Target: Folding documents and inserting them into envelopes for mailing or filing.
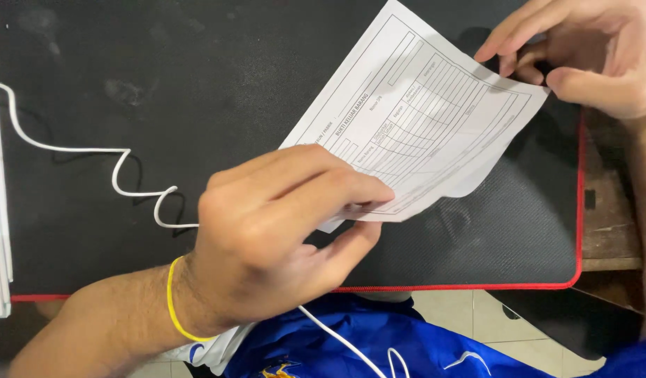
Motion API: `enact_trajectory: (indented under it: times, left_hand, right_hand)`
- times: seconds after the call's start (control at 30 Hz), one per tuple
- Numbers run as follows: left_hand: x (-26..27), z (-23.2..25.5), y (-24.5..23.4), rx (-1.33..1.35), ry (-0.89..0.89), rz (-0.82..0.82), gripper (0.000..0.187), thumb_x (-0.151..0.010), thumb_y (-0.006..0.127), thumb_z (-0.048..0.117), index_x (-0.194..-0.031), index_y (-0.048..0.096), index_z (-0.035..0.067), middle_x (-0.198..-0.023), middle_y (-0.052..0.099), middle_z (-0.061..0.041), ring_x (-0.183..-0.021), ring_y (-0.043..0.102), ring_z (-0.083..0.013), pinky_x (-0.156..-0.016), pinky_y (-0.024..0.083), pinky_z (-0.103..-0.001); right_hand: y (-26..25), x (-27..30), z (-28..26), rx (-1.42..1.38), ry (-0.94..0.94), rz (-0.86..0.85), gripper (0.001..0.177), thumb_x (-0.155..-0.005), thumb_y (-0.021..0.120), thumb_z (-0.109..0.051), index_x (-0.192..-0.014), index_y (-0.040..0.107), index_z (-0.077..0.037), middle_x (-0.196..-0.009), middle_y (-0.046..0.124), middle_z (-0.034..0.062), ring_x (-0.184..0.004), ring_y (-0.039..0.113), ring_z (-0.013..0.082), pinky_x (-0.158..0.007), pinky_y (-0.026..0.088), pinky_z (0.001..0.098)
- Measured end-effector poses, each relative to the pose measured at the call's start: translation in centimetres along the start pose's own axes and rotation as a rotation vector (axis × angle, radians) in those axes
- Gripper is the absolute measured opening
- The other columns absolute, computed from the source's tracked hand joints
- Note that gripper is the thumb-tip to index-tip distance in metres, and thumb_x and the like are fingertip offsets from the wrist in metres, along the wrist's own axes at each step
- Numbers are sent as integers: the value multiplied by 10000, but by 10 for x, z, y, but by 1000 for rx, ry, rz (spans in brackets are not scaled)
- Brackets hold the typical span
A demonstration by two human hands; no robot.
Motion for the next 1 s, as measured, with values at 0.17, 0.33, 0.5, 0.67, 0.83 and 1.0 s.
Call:
enact_trajectory:
  times: [0.17,0.33,0.5,0.67,0.83,1.0]
  left_hand:
    - [-5,-13,-15,58,-152,47,221,-810,802,-138,-852,676,38,-778,667,-44,-676,612,-147,-587,539,-236]
    - [-7,-21,-15,122,-269,24,286,-839,919,42,-810,637,77,-783,666,-5,-670,614,-91,-555,565,-196]
    - [-7,-17,-2,240,-184,-164,339,-708,930,184,-861,647,77,-802,673,0,-685,618,-127,-683,525,-233]
    - [7,-3,29,-49,30,-326,598,-779,810,606,-1028,649,87,-956,616,-68,-694,587,-243,-553,457,-383]
    - [18,-2,44,-303,115,-323,667,-783,752,712,-978,641,84,-870,602,-52,-668,536,-231,-491,385,-366]
    - [18,4,43,-377,108,-229,905,-807,509,901,-1120,697,74,-743,563,-1,-559,480,-173,-499,345,-321]
  right_hand:
    - [9,-2,-16,-59,-153,-209,510,-790,439,-3,-1290,499,76,-1482,576,357,-1403,655,436,-1061,633,426]
    - [9,0,-22,80,-128,-86,476,-800,570,-74,-1244,539,96,-1435,609,370,-1360,667,438,-1019,601,417]
    - [10,-2,-27,210,-129,28,72,-1007,619,54,-1011,619,126,-1239,673,351,-1179,668,419,-986,543,424]
    - [14,-3,-28,271,-191,-73,68,-914,672,14,-957,651,63,-1296,675,328,-1197,676,398,-935,565,397]
    - [17,-2,-32,268,-198,-81,86,-870,695,-2,-921,656,54,-1300,672,327,-1200,662,387,-964,552,391]
    - [19,0,-26,272,-223,-102,129,-872,677,-46,-952,641,48,-1235,687,316,-1122,648,385,-929,530,401]
Point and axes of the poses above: each hand's wrist, its own x-axis away from the middle knuckle, its own y-axis out of the palm, z = x × y, the point moved 9 cm from there along -x, towards the middle knuckle
